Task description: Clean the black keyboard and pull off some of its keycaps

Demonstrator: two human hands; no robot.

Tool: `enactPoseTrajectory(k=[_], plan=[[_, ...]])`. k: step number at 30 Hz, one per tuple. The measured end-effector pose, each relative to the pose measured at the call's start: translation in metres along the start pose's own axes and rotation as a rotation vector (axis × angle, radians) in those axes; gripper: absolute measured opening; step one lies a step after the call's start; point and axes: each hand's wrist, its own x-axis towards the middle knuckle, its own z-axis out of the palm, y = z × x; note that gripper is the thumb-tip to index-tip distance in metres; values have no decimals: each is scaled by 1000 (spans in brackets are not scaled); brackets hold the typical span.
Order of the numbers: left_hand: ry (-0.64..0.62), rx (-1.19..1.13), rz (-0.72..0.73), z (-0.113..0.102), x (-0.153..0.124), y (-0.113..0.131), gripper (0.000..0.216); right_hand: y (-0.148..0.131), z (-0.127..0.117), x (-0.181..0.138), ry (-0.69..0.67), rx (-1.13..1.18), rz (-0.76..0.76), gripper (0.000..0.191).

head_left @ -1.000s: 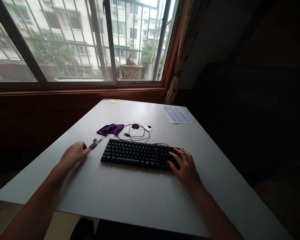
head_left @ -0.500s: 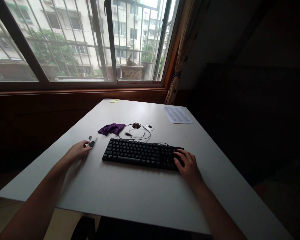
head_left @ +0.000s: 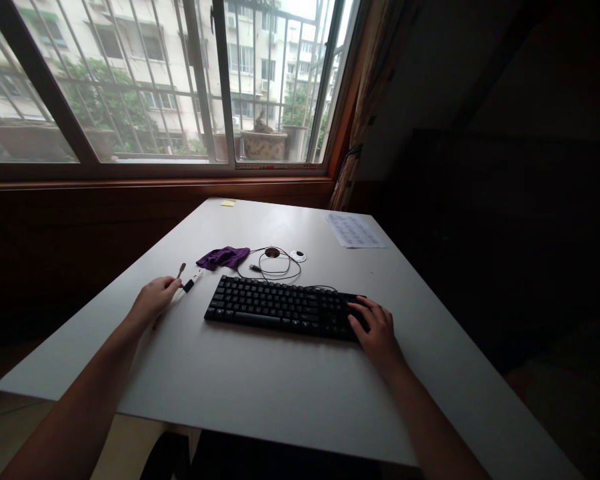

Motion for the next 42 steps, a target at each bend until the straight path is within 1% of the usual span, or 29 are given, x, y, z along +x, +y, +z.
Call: enactPoseTrajectory(k=[2,5,6,8,10,12,14,16,17,20,23,26,28,30,32,36,39,42], plan=[[66,-91,9,-3,-1,2,45,0,0,0,-7,7,15,30],[147,-411,-9,-10,-6,12,39,1,1,-2,-36,29,83,33],[143,-545,-23,-13,-9,17,37,1,2,-3,-46,43,117,36],[77,-767,-51,-17,-15,29,33,2,3,-5,-54,70,190,42],[-35,-851,-59,-16,-20,39,30,4,4,-5,-37,79,253,50],[-154,-840,-49,-9,-23,46,31,5,6,-6,-15,63,287,54],[-274,-781,-62,2,-26,49,34,6,7,-5,-6,44,311,57],[-341,-731,-89,15,-27,51,37,6,7,-5,-16,49,333,58],[-349,-724,-96,21,-28,53,37,5,6,-4,-25,63,350,58],[-307,-772,-120,31,-30,59,34,3,-1,-4,-65,155,398,61],[-241,-911,-198,31,-33,64,28,1,-11,-2,-73,295,438,62],[-139,-1113,-252,23,-37,62,23,-5,-18,-1,21,363,407,57],[-101,-1180,-249,15,-43,57,23,-11,-20,0,69,386,367,55],[-118,-1152,-227,6,-51,52,24,-17,-21,0,40,411,339,56],[-155,-1084,-211,-1,-59,47,27,-21,-21,0,-39,415,322,56],[-237,-989,-254,-10,-72,40,32,-21,-20,2,-142,355,320,44],[-266,-916,-249,-10,-73,40,34,-17,-16,2,-151,297,328,42],[-254,-862,-219,-4,-68,42,34,-15,-11,0,-103,236,324,47]])
